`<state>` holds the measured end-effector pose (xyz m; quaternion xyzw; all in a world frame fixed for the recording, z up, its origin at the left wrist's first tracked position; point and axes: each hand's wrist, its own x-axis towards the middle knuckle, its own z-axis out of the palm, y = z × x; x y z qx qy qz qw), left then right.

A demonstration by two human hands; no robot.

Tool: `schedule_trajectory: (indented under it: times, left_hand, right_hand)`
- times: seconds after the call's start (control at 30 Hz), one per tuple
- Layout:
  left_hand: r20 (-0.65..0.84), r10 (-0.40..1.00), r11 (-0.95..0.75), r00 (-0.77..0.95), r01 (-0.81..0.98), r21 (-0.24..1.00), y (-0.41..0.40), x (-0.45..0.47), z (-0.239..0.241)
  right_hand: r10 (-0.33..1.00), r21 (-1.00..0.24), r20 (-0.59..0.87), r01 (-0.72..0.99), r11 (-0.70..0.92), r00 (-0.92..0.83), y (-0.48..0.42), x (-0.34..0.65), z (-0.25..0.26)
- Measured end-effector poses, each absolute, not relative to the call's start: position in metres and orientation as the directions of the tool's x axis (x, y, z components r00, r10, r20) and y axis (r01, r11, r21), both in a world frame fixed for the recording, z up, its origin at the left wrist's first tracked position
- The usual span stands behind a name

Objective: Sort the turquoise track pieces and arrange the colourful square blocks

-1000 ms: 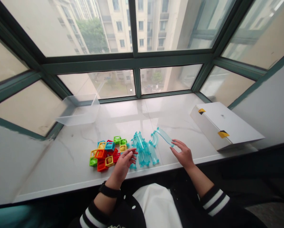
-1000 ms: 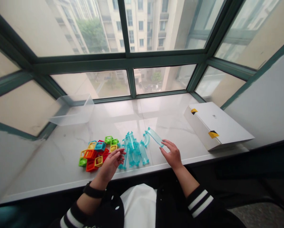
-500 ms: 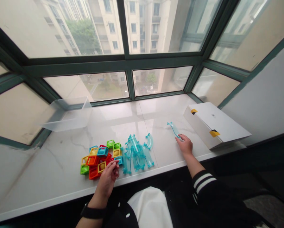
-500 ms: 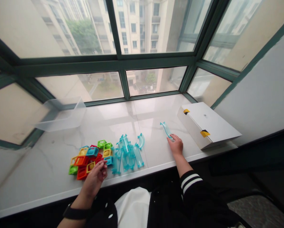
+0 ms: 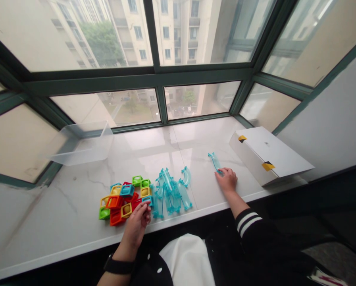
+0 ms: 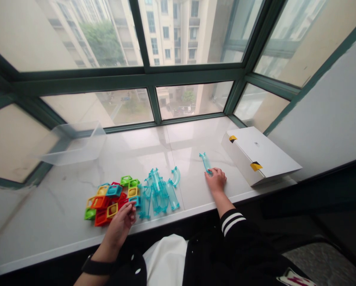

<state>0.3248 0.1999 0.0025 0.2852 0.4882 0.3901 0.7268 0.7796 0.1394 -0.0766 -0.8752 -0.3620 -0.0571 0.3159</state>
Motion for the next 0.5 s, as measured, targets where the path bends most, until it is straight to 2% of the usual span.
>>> schedule_trajectory:
  times: [0.5]
  left_hand:
    - [-0.492, 0.864, 0.496, 0.101, -0.332, 0.802, 0.1998, 0.3264, -0.0015]
  right_hand:
    - [0.6, -0.512, 0.328, 0.671, -0.537, 0.73, 0.1382, 0.7769, -0.0739]
